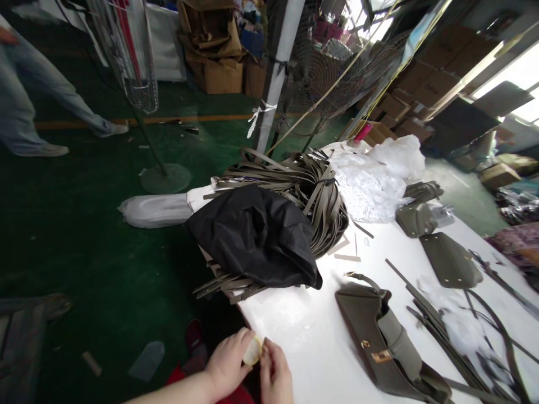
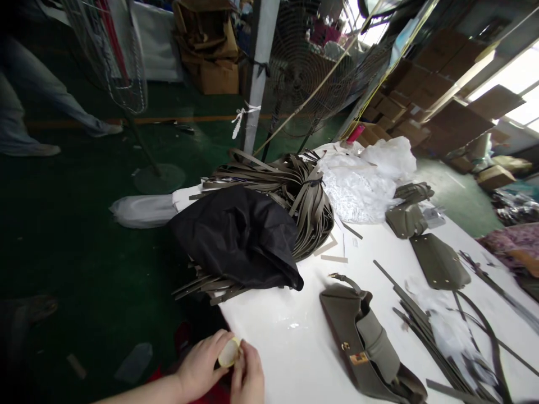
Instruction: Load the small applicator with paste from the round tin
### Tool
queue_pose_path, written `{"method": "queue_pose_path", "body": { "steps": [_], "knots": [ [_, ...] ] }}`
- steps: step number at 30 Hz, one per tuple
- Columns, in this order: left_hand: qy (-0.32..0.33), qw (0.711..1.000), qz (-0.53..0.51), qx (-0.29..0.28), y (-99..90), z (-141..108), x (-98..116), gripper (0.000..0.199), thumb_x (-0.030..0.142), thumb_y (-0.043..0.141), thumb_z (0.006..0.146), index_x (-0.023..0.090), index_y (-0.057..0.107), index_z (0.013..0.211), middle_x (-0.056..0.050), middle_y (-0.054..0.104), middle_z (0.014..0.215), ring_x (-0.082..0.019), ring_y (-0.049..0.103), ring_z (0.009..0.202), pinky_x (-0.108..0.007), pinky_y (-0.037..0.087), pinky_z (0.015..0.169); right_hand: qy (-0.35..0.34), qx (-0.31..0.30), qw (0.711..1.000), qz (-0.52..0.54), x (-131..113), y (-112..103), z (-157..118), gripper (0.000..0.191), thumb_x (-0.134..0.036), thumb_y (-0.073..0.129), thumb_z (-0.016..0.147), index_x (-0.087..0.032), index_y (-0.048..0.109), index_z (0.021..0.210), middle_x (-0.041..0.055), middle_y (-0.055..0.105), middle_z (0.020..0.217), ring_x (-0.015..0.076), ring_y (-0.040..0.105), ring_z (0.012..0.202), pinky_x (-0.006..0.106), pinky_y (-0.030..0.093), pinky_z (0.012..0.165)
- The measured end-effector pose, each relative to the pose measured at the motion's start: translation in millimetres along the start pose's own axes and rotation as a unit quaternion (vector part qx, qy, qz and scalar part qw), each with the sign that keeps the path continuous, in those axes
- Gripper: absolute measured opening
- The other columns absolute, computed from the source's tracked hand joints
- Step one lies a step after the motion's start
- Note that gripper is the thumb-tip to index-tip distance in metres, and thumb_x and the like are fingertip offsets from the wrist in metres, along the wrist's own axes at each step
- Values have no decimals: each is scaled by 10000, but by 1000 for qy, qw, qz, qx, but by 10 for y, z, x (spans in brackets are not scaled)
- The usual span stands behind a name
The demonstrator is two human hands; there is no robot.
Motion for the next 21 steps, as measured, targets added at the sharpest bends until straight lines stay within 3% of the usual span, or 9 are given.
{"method": "queue_pose_path", "body": {
  "steps": [2, 5, 8, 11, 13, 15, 18, 21],
  "knots": [
    [-2, 1000, 13, 2, -6, 3, -32, 660, 144, 701, 816, 201, 486, 1438, -44, 471, 1430, -207, 472, 1282, -357, 356, 1140, 48, 23, 998, 24, 211, -278, 101, 548, -545, 425, 919, -138, 630, 1223, 164, 625, 1282, 234, 615, 1189, 382, 519, 1071],
    [-12, 999, 46, 5, -26, 12, -115, 666, 110, 685, 835, 195, 466, 1458, -53, 439, 1471, -177, 451, 1322, -307, 324, 1159, 107, 106, 988, -18, 498, -913, 264, 631, -577, 409, 858, -115, 637, 1222, 188, 629, 1198, 299, 603, 1147, 512, 455, 1109],
    [-14, 997, 78, 3, -54, 32, -215, 651, 103, 656, 855, 191, 455, 1468, -54, 427, 1488, -163, 444, 1341, -270, 321, 1159, 198, 195, 953, -121, 702, -1556, 335, 724, -558, 374, 809, -98, 543, 1341, 201, 660, 1102, 363, 609, 1060, 571, 448, 1032],
    [-11, 994, 106, -4, -73, 48, -298, 617, 118, 614, 888, 176, 441, 1477, -53, 417, 1499, -155, 439, 1352, -247, 325, 1155, 236, 253, 921, -179, 796, -1886, 342, 720, -560, 365, 775, -70, 597, 1248, 241, 651, 1088, 414, 591, 1044, 580, 453, 972],
    [-13, 993, 118, -6, -77, 53, -334, 598, 124, 594, 901, 179, 442, 1476, -49, 414, 1503, -153, 434, 1359, -241, 322, 1157, 225, 253, 928, -158, 839, -1838, 346, 622, -546, 382, 790, -96, 658, 1119, 212, 657, 1153, 377, 587, 1111, 536, 449, 1032],
    [-17, 992, 126, -11, -64, 55, -359, 598, 137, 590, 908, 183, 435, 1483, -42, 402, 1513, -147, 419, 1373, -233, 309, 1165, 199, 219, 946, -133, 856, -1595, 340, 535, -497, 393, 846, -127, 677, 1109, 149, 671, 1201, 303, 594, 1156, 477, 439, 1097],
    [-19, 991, 134, -12, -27, 56, -395, 602, 153, 601, 913, 180, 426, 1488, -40, 404, 1512, -131, 423, 1367, -226, 308, 1165, 117, 166, 970, -134, 745, -1027, 284, 443, -379, 393, 928, -146, 691, 1157, 127, 683, 1202, 261, 614, 1153, 479, 466, 1108],
    [-25, 990, 139, -5, -5, 46, -445, 588, 167, 593, 924, 178, 421, 1487, -31, 406, 1510, -111, 434, 1355, -221, 312, 1164, 8, 145, 975, -171, 431, -435, 184, 393, -224, 397, 939, -156, 675, 1208, 136, 681, 1203, 238, 637, 1137, 439, 551, 1039]
  ]
}}
Point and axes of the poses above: each hand's wrist, its own z-axis towards the middle knuckle, its own y-axis out of the palm, x = y × z, the point moved 4 cm from there along z, towards the middle knuckle
